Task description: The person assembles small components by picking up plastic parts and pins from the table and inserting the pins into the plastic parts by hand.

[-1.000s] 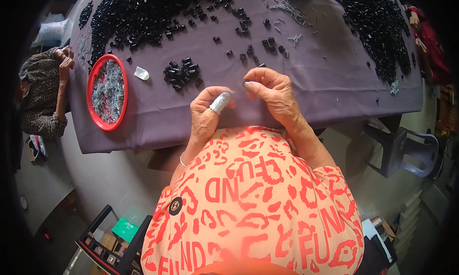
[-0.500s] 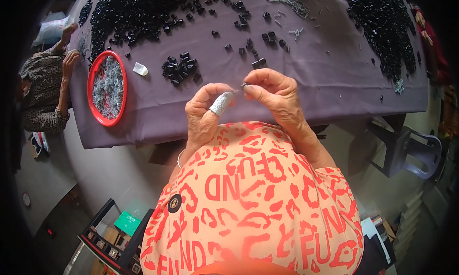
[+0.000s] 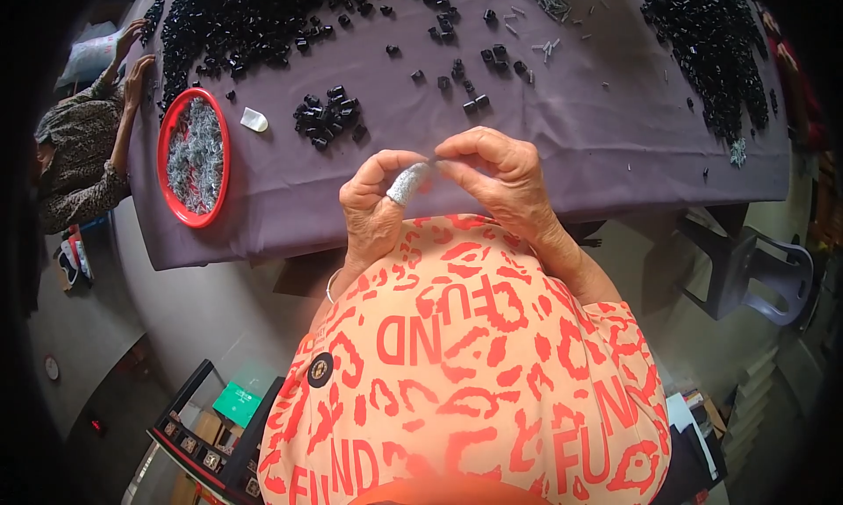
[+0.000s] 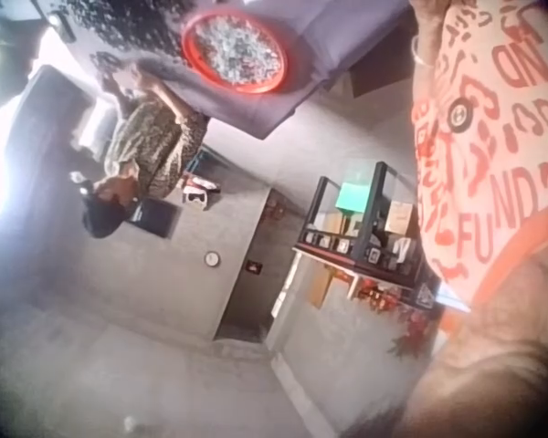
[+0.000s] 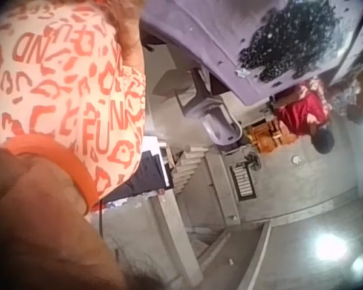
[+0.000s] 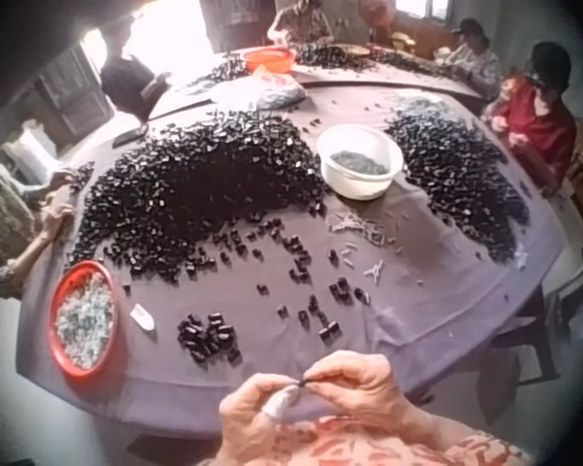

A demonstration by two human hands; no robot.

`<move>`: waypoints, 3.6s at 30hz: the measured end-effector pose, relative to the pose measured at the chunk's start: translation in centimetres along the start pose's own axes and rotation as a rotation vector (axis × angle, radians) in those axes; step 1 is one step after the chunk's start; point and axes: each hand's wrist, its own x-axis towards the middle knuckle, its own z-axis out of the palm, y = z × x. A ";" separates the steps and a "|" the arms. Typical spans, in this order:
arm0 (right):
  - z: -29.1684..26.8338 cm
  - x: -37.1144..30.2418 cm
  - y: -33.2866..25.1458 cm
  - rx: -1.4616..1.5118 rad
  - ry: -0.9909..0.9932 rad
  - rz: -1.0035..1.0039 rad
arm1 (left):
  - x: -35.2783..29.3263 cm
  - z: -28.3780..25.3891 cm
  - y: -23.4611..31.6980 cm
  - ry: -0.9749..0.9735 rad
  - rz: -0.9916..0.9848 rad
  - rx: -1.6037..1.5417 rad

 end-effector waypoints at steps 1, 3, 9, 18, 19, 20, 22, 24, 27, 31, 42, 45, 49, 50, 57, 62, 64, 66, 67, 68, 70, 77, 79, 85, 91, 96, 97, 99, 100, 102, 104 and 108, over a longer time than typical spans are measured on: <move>0.1 0.0 0.0 0.036 0.010 0.034 | 0.0 0.0 -0.2 0.010 0.011 0.004; 0.2 0.0 0.2 0.071 0.019 0.069 | 0.0 0.0 -0.3 0.018 0.009 0.009; 0.6 0.1 0.9 0.015 0.016 0.000 | -0.1 0.2 -0.4 0.036 -0.044 -0.038; -0.3 0.8 0.9 -0.317 0.006 -0.287 | 1.2 0.1 -1.3 -0.034 0.131 0.200; -0.3 0.9 0.9 -0.416 0.014 -0.341 | 1.6 0.0 -1.6 -0.035 0.290 0.379; -0.3 1.1 1.0 -0.515 0.021 -0.396 | 1.9 0.0 -1.8 -0.036 0.289 0.379; -0.3 1.4 1.3 -0.571 0.013 -0.391 | 2.7 0.1 -2.2 0.050 0.558 0.732; -0.4 1.8 1.8 -0.627 0.006 -0.386 | 3.1 -0.1 -3.0 0.064 0.594 0.776; -0.5 2.3 2.4 -0.760 -0.053 -0.418 | 3.2 0.0 -3.1 0.039 0.562 0.840; -0.7 2.3 2.6 -0.790 -0.089 -0.407 | 3.5 -0.4 -0.3 0.006 0.099 0.519; -1.0 1.9 2.8 -0.647 -0.124 -0.403 | 5.0 -0.6 -0.1 -0.178 -0.544 0.126; -1.1 1.9 2.7 -0.642 -0.131 -0.417 | 4.6 -0.4 -0.2 -0.194 -0.485 0.028; -1.0 2.0 2.7 -0.635 -0.108 -0.410 | 4.6 -0.3 -0.3 -0.175 -0.487 0.048; -1.0 2.1 2.7 -0.627 -0.096 -0.405 | 4.7 -0.5 -0.2 -0.206 -0.507 0.077; -1.5 2.2 1.5 -0.586 -0.188 -0.308 | 5.0 -0.3 0.1 -0.184 -0.587 0.045; 1.1 3.9 -0.8 -0.616 -0.238 -0.542 | 4.2 -1.5 -3.1 -0.264 -0.174 -0.046; 2.2 4.5 1.5 -0.663 -0.249 -0.607 | 3.9 -2.3 -3.7 -0.337 0.416 0.741; 2.5 4.5 2.6 -0.682 -0.252 -0.591 | 3.6 -1.8 -3.8 -0.236 0.018 0.509; 2.6 4.4 2.8 -0.693 -0.260 -0.583 | 3.6 -1.7 -3.8 -0.236 0.036 0.515; 2.6 4.4 2.9 -0.698 -0.258 -0.574 | 3.6 -1.6 -3.9 -0.237 0.054 0.521; 2.7 4.5 3.0 -0.700 -0.245 -0.567 | 3.6 -1.9 -3.9 -0.235 0.093 0.539; 2.7 4.8 3.3 -0.716 -0.265 -0.551 | 4.2 -2.1 -4.4 -0.295 0.264 0.977; 2.5 4.9 3.0 -0.641 -0.231 -0.557 | 4.4 -2.2 -4.3 -0.285 0.304 0.972; 0.4 7.3 2.4 -0.830 0.182 -0.606 | 3.7 0.3 -0.2 -0.163 -0.404 0.228; 0.4 10.8 4.0 -1.200 0.095 -0.718 | 3.4 -3.3 0.4 0.125 -0.090 0.358; 0.8 10.6 3.5 -1.065 0.100 -0.697 | 4.8 -6.9 0.9 0.230 0.100 0.720; 0.6 10.2 3.0 -0.949 0.089 -0.662 | 4.5 -6.5 1.7 0.280 0.219 0.926; 0.5 9.0 1.6 -0.653 0.024 -0.410 | 4.5 -5.4 1.8 0.298 0.163 0.685; 0.5 8.2 1.3 -0.354 -0.038 -0.162 | 4.5 -4.6 1.9 0.314 0.106 0.442; 0.5 6.7 1.3 -0.145 -0.067 -0.029 | 4.0 -2.9 2.1 0.239 -0.067 0.128; 0.5 5.5 1.0 0.360 -0.009 0.137 | 3.9 -1.4 1.6 0.080 -0.126 -0.151; 0.3 3.8 2.7 0.383 0.049 0.017 | 3.5 -0.1 -0.3 -0.022 -0.170 -0.268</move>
